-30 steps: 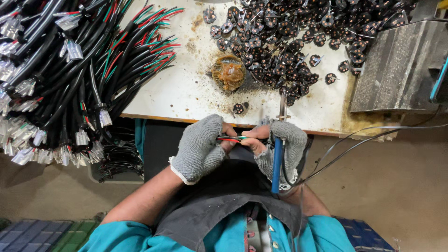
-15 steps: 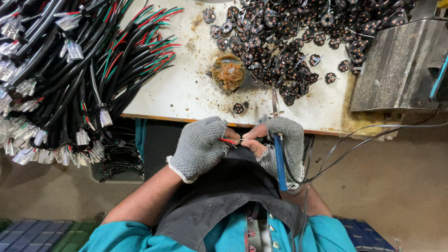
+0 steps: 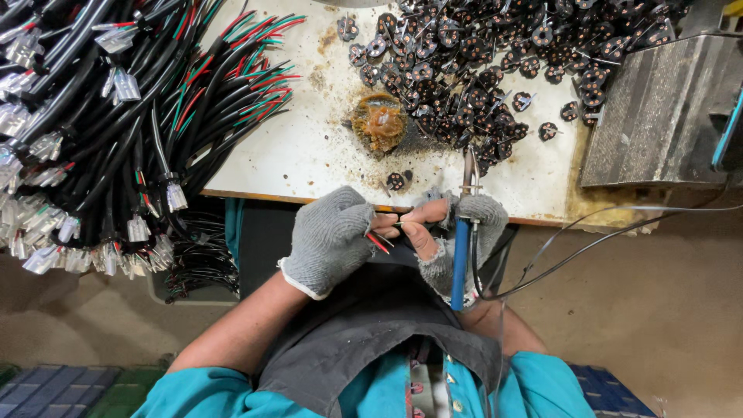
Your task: The person solders wires to small black connector components at a workbench. They hold a wire in one hand and a soldering iron in the other, dip the wire tip into flux, solder the joint, and set the finished connector aside, repeating the process for successive connectors.
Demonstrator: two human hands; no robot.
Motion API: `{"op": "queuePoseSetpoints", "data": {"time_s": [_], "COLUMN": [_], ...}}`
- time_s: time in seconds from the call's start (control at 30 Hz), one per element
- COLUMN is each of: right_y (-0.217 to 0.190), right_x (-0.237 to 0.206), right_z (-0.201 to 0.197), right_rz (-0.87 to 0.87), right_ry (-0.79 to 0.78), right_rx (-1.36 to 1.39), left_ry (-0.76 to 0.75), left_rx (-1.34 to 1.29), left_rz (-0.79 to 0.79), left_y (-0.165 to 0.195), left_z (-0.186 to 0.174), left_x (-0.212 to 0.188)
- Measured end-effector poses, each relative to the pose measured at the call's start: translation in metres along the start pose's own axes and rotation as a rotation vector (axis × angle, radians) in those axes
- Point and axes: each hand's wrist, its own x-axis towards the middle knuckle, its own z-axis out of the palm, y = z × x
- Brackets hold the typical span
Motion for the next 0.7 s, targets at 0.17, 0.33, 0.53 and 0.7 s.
{"op": "queuePoseSetpoints", "data": {"time_s": [0.17, 0.33, 0.53, 0.7], "right_y": [-0.020, -0.035, -0.013, 0.000], "right_x": [0.004, 0.008, 0.032, 0.045], "right_z": [-0.003, -0.006, -0.003, -0.002], "right_rz": [-0.034, 0.030, -0.253, -0.322], "right_ry": [0.042, 0.013, 0.211, 0.080], "right_rx": [-0.211, -0.198, -0.253, -0.631], "left_ry": [0.027, 0.070, 0.127, 0.112], "left_rx": [0.099, 0.062, 0.118, -0.097], "left_rz": [0.099, 0.251, -0.069, -0.248], "left_y": [-0.003, -0.001, -0.020, -0.034], "left_z": [0.005, 0.000, -0.017, -0.021], "left_x": [0.003, 0.010, 0.038, 0.055]}}
